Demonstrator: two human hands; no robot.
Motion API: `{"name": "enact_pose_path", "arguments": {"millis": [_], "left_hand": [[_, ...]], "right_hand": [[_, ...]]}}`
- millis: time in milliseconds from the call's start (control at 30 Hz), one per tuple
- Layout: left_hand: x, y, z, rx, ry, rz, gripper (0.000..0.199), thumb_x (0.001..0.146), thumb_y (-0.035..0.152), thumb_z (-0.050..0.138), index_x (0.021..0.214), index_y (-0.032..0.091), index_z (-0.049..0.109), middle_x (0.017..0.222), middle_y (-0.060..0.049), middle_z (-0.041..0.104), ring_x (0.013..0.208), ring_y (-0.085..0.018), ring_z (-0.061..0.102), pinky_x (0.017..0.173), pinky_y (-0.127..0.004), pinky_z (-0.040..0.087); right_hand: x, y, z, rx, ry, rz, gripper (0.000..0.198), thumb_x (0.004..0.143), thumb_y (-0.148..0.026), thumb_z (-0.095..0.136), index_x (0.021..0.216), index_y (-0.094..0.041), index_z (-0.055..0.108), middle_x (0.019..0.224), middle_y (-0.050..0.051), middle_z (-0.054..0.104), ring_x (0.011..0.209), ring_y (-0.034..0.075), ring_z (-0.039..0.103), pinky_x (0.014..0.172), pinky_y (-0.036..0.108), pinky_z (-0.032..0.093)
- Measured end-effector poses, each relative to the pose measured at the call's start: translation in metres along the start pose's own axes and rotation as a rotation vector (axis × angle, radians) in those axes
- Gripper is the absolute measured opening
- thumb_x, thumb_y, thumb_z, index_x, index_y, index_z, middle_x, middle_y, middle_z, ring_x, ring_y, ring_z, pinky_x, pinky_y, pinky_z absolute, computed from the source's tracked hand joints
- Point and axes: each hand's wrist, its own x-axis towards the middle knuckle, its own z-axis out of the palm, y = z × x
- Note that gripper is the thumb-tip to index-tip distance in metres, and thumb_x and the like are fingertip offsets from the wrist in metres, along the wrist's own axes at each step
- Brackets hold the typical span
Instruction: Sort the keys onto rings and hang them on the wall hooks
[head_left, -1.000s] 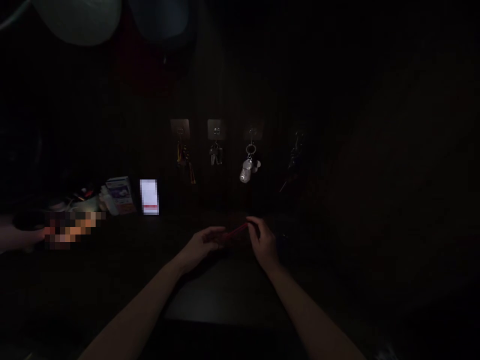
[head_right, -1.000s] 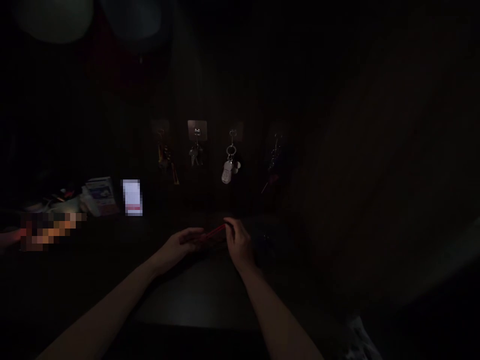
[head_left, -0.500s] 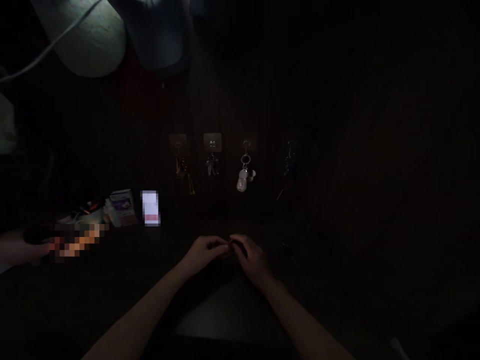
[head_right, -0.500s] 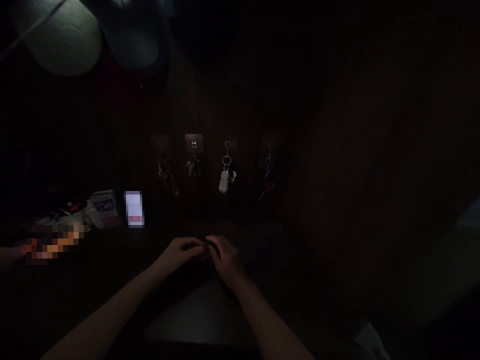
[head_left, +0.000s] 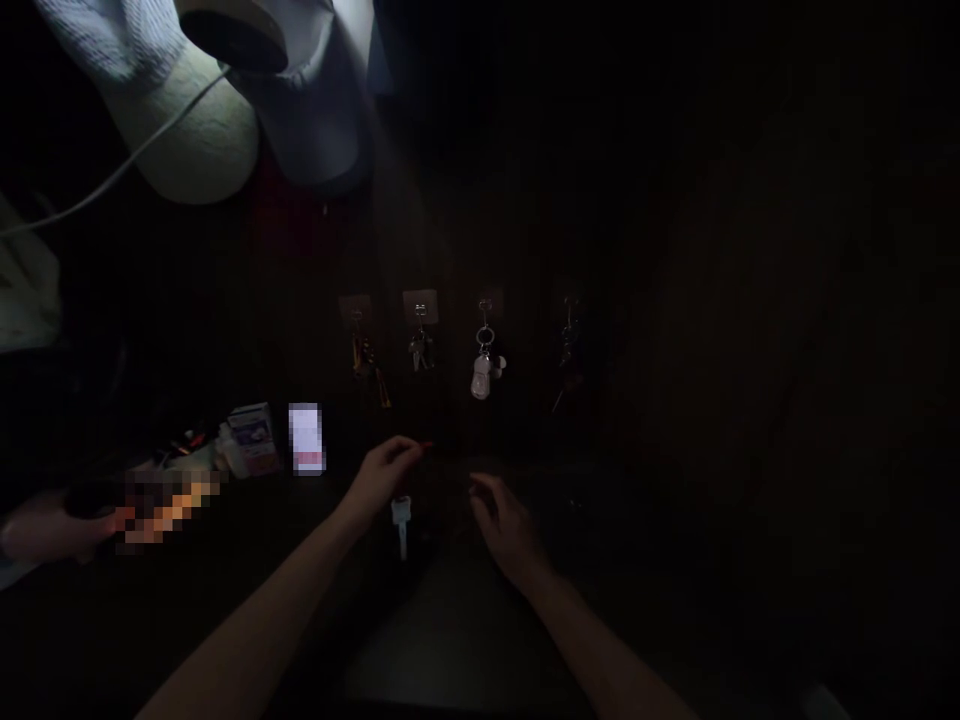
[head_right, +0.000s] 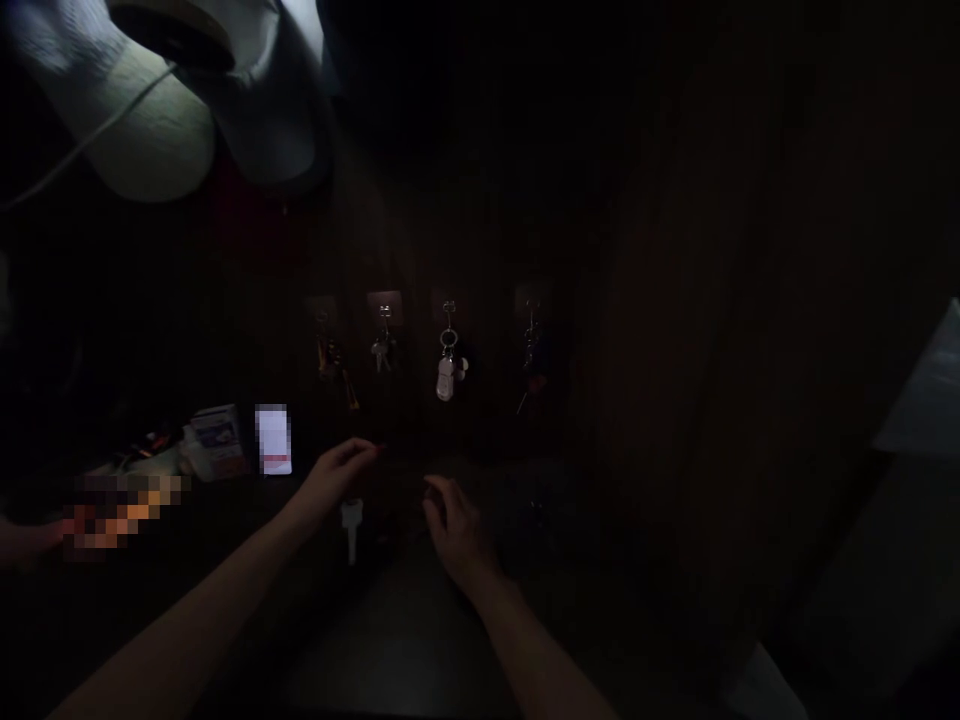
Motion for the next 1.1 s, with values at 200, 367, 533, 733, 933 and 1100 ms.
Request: {"name": "enact_pose_path", "arguments": {"millis": [200,367,533,733,933,1100], "left_hand": [[0.035,0.025,-0.033,-0.133,0.181,0.111,0.029,0.06,0.042,0.066,0.074,0.017,0.061,0.052,0.007,0.05,0.046,-0.007,0.047,0.046,-0.018,0.036],[0.064,0.045,-0.052,-0.086,0.288,0.199,0.032,0.058,0.044,0.067,0.075,0.017,0.06,0.059,0.004,0.059,0.056,-0.012,0.055,0.055,-0.022,0.042],[0.088,0.066,-0.069,0.207,0.364,0.349,0.021,0.07,0.036,0.057,0.077,0.017,0.06,0.064,0.001,0.064,0.066,-0.014,0.06,0.063,-0.023,0.044],[0.115,0.086,-0.085,0.501,0.463,0.427,0.021,0.075,0.034,0.051,0.084,0.018,0.063,0.07,-0.001,0.067,0.072,-0.016,0.062,0.066,-0.024,0.044],[0.129,0.093,-0.09,0.553,0.53,0.383,0.024,0.074,0.032,0.05,0.085,0.018,0.065,0.075,-0.003,0.069,0.077,-0.018,0.062,0.07,-0.025,0.044],[0.134,0.094,-0.092,0.564,0.525,0.329,0.026,0.073,0.034,0.05,0.084,0.017,0.066,0.076,-0.004,0.07,0.077,-0.018,0.062,0.069,-0.025,0.044]], "right_hand": [[0.0,0.002,0.002,-0.013,-0.005,-0.002,0.026,0.087,-0.024,0.041,0.111,-0.023,0.051,0.09,0.003,0.063,0.08,0.014,0.062,0.072,0.025,0.052],[0.0,0.004,0.002,-0.017,-0.037,-0.03,0.027,0.087,-0.024,0.04,0.112,-0.023,0.049,0.088,0.003,0.062,0.074,0.013,0.062,0.069,0.025,0.052],[0.0,0.007,0.004,-0.016,-0.071,-0.028,0.026,0.088,-0.025,0.04,0.113,-0.023,0.047,0.091,0.004,0.062,0.076,0.013,0.061,0.07,0.025,0.052],[0.001,0.006,0.002,-0.033,-0.093,-0.016,0.027,0.089,-0.027,0.039,0.115,-0.024,0.047,0.092,0.004,0.062,0.078,0.014,0.062,0.07,0.026,0.052],[0.0,0.008,0.002,-0.033,-0.109,-0.017,0.026,0.089,-0.025,0.039,0.115,-0.023,0.046,0.092,0.004,0.061,0.079,0.014,0.061,0.072,0.027,0.051],[0.001,0.007,0.002,-0.022,-0.098,-0.022,0.025,0.089,-0.024,0.039,0.112,-0.023,0.049,0.091,0.003,0.062,0.079,0.013,0.062,0.072,0.026,0.052]]}}
